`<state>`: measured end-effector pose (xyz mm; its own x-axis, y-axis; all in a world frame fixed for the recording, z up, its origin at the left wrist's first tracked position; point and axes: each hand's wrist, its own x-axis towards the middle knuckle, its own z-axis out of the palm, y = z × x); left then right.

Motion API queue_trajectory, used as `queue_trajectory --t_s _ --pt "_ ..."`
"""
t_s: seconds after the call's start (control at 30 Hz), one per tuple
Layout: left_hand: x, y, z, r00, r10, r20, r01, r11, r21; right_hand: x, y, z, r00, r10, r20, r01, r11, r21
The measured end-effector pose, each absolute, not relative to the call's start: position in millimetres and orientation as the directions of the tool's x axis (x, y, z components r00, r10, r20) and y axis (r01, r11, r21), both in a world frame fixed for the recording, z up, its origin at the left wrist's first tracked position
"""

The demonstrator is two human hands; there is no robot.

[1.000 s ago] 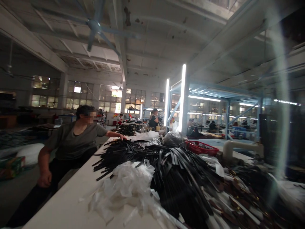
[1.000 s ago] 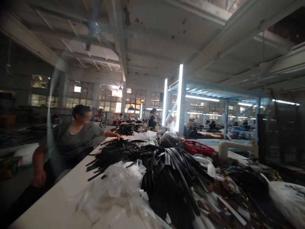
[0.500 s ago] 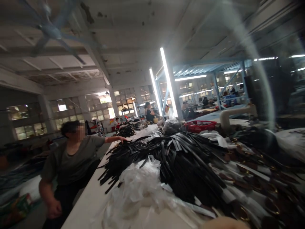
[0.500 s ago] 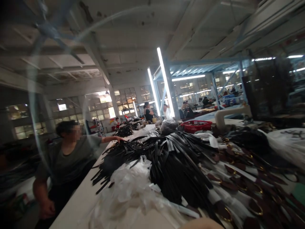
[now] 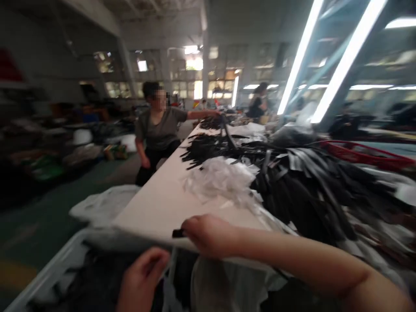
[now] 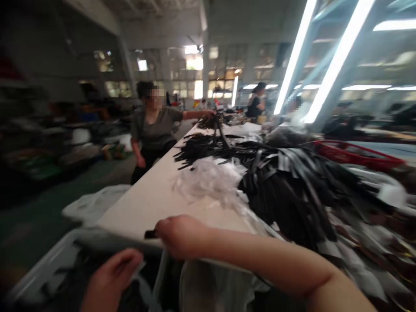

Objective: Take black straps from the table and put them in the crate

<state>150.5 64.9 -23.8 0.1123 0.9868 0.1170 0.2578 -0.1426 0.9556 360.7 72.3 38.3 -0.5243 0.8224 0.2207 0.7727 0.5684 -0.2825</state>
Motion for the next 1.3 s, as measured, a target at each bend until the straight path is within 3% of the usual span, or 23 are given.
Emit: queue_trajectory --t_s 0.13,0.23,0.57,1.13,1.3 --pt "140.8 62.0 -25.3 0.099 0.993 0.064 0.191 -0.082 0.978 355.9 71.2 45.1 -0.525 0.831 0.184 0.706 0.545 -0.452" --pt "137.2 54.7 -18.5 0.073 0.996 0.048 0.145 -0.058 0.988 348.8 65.7 44.6 -0.579 0.8 0.16 0.657 0.573 -0.489" --pt "128.3 50.3 -22.1 0.088 0.996 0.01 0.127 -0.021 0.992 326.2 60.1 33.4 -0.63 0.774 0.065 0.651 0.572 -0.499" --pt "129.1 45.9 -23.1 0.127 0.979 0.16 0.285 -0.191 0.939 319.1 58.1 37.9 -0.622 0.783 -0.007 0.666 0.525 -0.529" --pt "127.3 44.7 -21.5 0.273 0.94 0.204 0.351 -0.295 0.889 312.8 60.3 39.2 -0.681 0.718 -0.142 0.674 0.54 -0.503"
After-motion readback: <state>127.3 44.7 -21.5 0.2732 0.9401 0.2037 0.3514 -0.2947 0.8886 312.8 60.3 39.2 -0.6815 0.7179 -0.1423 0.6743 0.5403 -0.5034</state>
